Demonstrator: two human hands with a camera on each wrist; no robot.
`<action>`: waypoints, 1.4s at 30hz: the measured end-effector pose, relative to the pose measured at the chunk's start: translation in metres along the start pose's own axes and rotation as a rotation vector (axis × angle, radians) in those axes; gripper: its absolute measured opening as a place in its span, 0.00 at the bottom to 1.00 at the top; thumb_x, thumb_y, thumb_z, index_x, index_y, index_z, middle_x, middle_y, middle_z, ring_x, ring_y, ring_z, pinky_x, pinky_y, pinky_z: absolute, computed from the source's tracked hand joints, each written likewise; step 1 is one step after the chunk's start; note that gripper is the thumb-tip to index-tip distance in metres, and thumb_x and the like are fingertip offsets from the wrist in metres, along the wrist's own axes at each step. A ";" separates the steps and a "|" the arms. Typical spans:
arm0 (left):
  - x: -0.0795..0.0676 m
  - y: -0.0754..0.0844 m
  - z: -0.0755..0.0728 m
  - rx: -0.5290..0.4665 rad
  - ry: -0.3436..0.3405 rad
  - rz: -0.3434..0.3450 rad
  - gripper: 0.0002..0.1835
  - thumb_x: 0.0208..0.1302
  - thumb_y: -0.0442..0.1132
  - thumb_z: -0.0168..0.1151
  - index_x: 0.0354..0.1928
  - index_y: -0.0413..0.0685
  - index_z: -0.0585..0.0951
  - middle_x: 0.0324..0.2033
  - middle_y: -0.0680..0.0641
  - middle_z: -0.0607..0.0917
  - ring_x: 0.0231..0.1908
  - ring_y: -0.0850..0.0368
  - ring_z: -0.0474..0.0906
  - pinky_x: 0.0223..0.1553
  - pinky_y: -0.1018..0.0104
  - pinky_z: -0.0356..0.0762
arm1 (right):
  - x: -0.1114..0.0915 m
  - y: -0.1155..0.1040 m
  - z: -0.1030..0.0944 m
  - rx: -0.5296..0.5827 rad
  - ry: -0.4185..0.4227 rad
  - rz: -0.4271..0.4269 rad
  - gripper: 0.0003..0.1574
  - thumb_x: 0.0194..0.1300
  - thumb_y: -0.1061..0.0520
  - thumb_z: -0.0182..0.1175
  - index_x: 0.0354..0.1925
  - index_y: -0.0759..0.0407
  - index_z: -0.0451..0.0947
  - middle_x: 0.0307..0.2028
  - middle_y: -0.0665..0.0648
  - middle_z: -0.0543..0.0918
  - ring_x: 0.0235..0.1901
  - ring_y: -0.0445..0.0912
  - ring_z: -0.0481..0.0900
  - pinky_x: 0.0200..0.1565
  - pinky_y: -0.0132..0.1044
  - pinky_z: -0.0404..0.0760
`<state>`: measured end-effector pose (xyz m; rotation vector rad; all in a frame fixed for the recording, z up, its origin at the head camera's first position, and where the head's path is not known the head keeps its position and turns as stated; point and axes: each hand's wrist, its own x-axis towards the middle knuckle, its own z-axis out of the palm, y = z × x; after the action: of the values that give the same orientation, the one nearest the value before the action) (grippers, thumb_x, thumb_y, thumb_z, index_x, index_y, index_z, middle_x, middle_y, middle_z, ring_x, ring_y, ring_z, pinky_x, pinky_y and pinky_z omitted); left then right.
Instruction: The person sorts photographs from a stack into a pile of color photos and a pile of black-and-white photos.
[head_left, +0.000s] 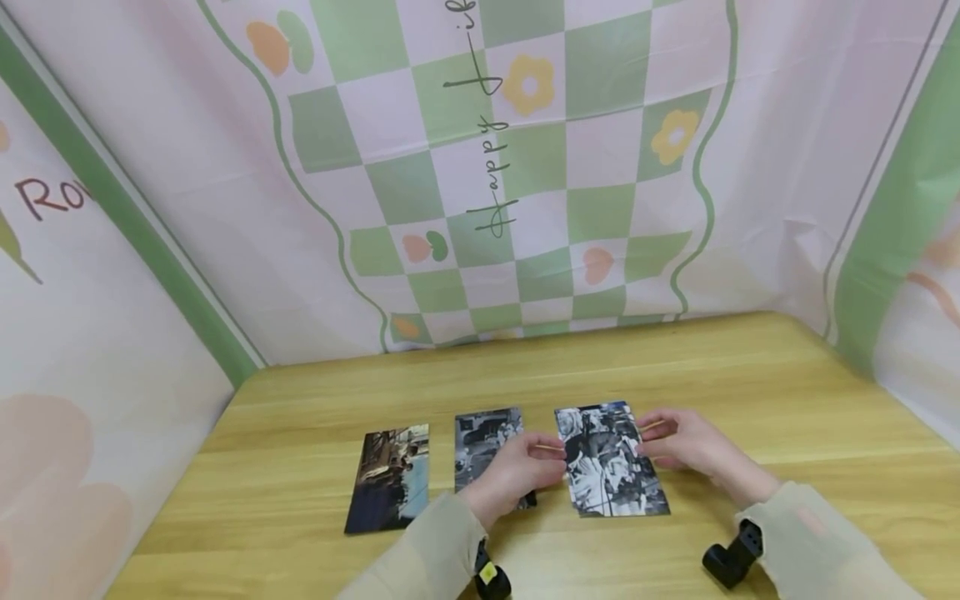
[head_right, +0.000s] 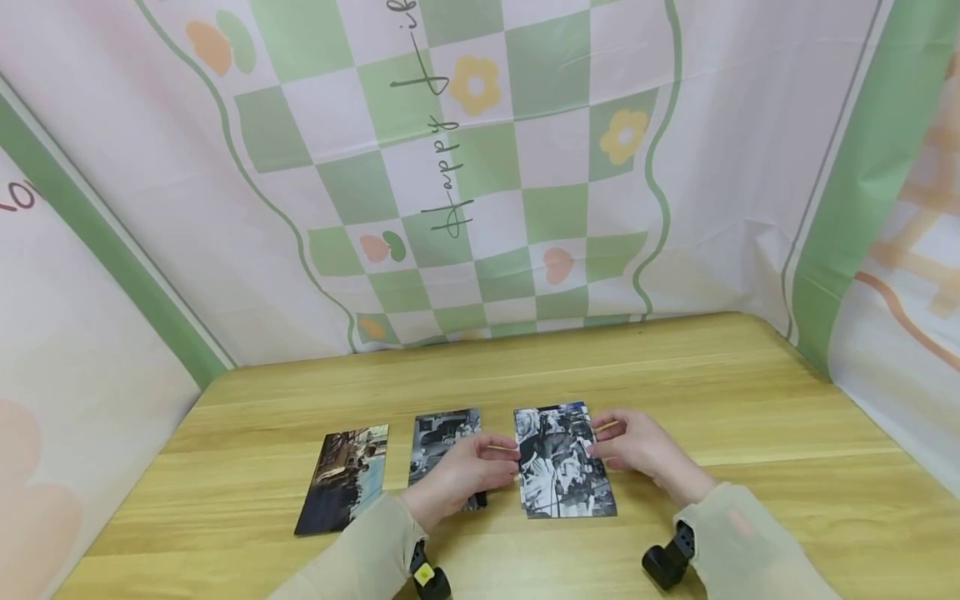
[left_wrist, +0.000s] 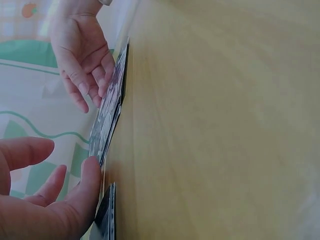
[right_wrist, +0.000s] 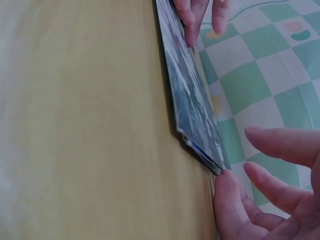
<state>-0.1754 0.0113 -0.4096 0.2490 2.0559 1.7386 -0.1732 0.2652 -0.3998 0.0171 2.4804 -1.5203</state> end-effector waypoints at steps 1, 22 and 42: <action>0.000 0.000 0.000 0.000 0.003 -0.004 0.17 0.58 0.28 0.62 0.51 0.36 0.76 0.44 0.42 0.83 0.39 0.59 0.80 0.44 0.66 0.82 | 0.000 0.000 0.000 0.001 0.001 0.001 0.31 0.56 0.65 0.64 0.54 0.78 0.66 0.44 0.68 0.78 0.36 0.44 0.79 0.39 0.39 0.85; -0.001 0.002 0.006 -0.199 0.072 -0.037 0.17 0.61 0.28 0.59 0.53 0.34 0.75 0.47 0.42 0.81 0.44 0.55 0.80 0.48 0.62 0.82 | -0.001 -0.004 0.004 0.019 0.067 -0.005 0.31 0.54 0.66 0.64 0.54 0.77 0.67 0.43 0.66 0.78 0.33 0.42 0.78 0.35 0.33 0.85; -0.001 0.000 0.003 -0.279 0.075 -0.055 0.18 0.58 0.24 0.59 0.52 0.35 0.77 0.39 0.44 0.80 0.34 0.58 0.80 0.44 0.64 0.84 | 0.001 -0.006 0.016 0.065 0.004 0.013 0.32 0.56 0.64 0.64 0.57 0.74 0.66 0.48 0.67 0.75 0.38 0.45 0.78 0.44 0.44 0.84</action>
<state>-0.1732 0.0135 -0.4101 0.0416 1.8215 1.9997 -0.1716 0.2477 -0.4017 0.0473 2.4280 -1.5965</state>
